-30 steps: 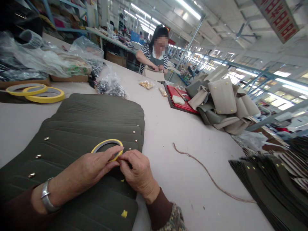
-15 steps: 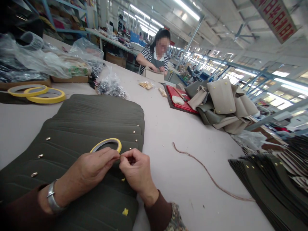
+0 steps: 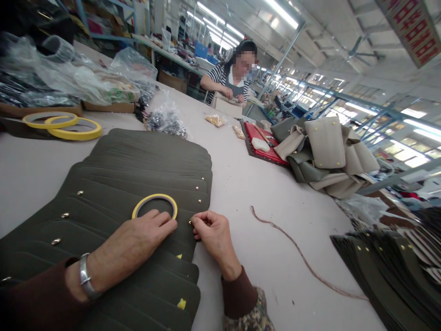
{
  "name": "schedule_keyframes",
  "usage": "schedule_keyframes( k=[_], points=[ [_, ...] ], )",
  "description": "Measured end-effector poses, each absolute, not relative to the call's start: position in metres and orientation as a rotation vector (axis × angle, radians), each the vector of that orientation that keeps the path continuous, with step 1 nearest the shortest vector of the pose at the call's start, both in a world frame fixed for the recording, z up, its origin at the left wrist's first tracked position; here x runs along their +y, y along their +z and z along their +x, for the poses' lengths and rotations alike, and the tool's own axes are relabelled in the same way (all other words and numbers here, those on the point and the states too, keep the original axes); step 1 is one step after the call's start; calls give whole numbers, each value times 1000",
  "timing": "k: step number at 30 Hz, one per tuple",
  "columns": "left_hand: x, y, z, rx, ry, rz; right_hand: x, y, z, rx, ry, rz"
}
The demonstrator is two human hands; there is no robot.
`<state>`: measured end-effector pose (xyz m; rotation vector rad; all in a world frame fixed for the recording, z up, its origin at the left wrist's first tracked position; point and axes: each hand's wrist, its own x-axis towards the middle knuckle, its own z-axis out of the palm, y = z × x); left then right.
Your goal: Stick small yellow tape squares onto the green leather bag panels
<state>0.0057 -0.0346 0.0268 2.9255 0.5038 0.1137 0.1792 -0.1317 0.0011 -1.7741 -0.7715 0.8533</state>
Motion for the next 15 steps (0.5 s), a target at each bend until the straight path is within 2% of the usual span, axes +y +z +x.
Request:
schedule_keyframes(
  k=[11, 15],
  points=[
    [-34, 24, 6, 492, 130, 2891, -133, 7, 166, -1351, 368, -2056],
    [-34, 22, 5, 496, 156, 2906, -134, 2, 166, -1421, 331, -2030]
  ],
)
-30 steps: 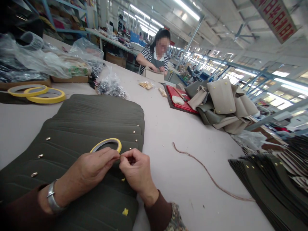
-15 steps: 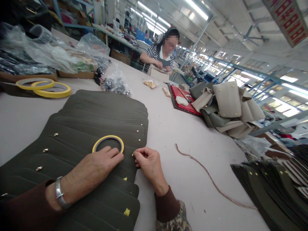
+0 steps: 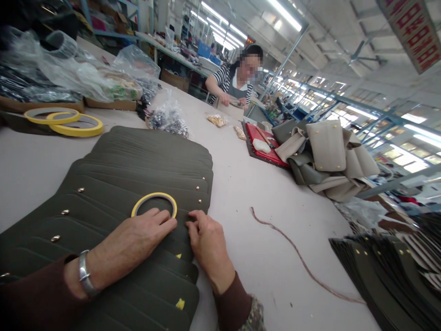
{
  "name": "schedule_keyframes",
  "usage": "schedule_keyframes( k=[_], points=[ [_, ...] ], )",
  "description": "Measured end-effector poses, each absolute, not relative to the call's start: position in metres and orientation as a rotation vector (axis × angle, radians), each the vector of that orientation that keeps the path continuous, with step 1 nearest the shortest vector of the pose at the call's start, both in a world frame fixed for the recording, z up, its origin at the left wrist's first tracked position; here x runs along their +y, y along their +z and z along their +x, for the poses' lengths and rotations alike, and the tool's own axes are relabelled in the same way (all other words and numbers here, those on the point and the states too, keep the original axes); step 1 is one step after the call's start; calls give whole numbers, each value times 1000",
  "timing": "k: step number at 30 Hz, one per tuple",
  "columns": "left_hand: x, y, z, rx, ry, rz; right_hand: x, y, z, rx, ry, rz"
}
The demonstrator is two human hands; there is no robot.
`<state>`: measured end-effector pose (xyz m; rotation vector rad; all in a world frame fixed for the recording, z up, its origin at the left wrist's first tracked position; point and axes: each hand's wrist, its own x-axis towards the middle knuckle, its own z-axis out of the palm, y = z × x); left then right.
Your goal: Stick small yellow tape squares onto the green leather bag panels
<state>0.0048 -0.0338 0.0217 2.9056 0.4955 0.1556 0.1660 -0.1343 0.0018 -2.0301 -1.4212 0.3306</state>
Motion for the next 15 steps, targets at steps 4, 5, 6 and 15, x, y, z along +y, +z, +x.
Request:
schedule_keyframes(
  k=[4, 5, 6, 15],
  points=[
    [-33, 20, 4, 524, 150, 2914, -140, -2, 173, -1193, 457, -1986],
    [-33, 20, 4, 527, 144, 2912, -142, -1, 175, -1130, 535, -1967],
    [-33, 21, 4, 531, 140, 2910, -144, -1, 177, -1087, 606, -1949],
    [-33, 23, 4, 511, 103, 2917, -141, -2, 164, -1369, 202, -2066]
  ],
)
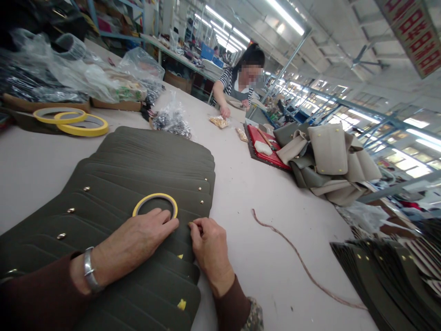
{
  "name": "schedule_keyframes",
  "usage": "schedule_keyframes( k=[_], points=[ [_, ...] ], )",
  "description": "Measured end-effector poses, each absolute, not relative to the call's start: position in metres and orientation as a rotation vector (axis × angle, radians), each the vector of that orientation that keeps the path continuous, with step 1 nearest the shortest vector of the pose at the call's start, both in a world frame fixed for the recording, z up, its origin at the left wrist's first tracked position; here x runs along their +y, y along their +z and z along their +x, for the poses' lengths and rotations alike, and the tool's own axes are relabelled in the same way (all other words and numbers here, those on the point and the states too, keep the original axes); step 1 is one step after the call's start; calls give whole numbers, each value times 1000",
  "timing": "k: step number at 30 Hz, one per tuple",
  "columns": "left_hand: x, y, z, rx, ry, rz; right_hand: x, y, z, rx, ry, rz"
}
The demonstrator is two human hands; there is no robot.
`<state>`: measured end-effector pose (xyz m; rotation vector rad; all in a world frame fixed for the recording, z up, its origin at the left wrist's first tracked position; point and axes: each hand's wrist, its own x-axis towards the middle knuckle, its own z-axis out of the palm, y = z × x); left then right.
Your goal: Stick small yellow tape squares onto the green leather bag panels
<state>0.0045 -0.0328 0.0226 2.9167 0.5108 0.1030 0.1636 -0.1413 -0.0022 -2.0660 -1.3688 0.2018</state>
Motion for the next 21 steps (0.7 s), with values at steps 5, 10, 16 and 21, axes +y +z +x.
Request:
schedule_keyframes(
  k=[5, 10, 16, 21],
  points=[
    [-31, 24, 5, 499, 127, 2926, -136, 0, 161, -1391, 202, -2114],
    [-26, 20, 2, 428, 386, 2869, -140, 10, 162, -1472, 462, -2101],
    [-23, 10, -2, 298, 769, 2740, -140, 7, 166, -1334, 475, -2062],
    [-26, 6, 1, 330, 834, 2756, -142, 12, 165, -1327, 320, -1693]
  ],
)
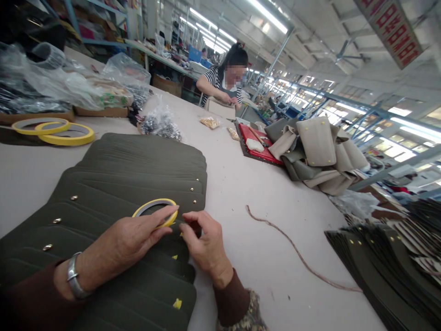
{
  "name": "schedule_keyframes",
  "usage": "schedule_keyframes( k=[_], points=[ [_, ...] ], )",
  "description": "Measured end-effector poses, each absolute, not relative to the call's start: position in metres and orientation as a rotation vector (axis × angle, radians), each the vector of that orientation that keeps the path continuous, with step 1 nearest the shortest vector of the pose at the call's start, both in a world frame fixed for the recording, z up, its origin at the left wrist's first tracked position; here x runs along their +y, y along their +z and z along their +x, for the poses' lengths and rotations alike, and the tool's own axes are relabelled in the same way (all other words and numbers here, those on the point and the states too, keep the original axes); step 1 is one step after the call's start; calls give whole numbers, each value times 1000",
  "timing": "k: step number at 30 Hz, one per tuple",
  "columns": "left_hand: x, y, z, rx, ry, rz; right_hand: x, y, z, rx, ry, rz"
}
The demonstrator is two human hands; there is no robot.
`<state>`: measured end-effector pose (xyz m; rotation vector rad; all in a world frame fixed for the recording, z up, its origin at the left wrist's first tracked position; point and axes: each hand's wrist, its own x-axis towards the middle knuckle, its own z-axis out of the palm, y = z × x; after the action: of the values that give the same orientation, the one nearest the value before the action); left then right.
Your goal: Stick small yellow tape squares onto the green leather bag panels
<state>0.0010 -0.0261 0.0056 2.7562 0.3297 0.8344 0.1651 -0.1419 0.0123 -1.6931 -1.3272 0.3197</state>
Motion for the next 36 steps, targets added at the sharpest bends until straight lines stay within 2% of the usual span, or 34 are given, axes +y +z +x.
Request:
schedule_keyframes(
  k=[5, 13, 15, 21, 25, 31, 36],
  points=[
    [-29, 7, 3, 305, 844, 2742, -140, 13, 159, -1593, 163, -1523],
    [-26, 7, 1, 334, 646, 2697, -140, 8, 153, -1620, -105, -1673],
    [-26, 8, 2, 375, 608, 2712, -139, 11, 148, -1514, -22, -1705],
    [-34, 11, 4, 374, 715, 2745, -130, 13, 149, -844, 668, -1674],
    [-30, 11, 5, 416, 731, 2814, -125, 5, 171, -675, 666, -1695],
    [-11, 11, 8, 523, 438, 2939, -126, -5, 186, -722, 751, -1688],
    [-16, 15, 8, 455, 389, 2913, -128, -3, 191, -669, 814, -1640]
  ],
)
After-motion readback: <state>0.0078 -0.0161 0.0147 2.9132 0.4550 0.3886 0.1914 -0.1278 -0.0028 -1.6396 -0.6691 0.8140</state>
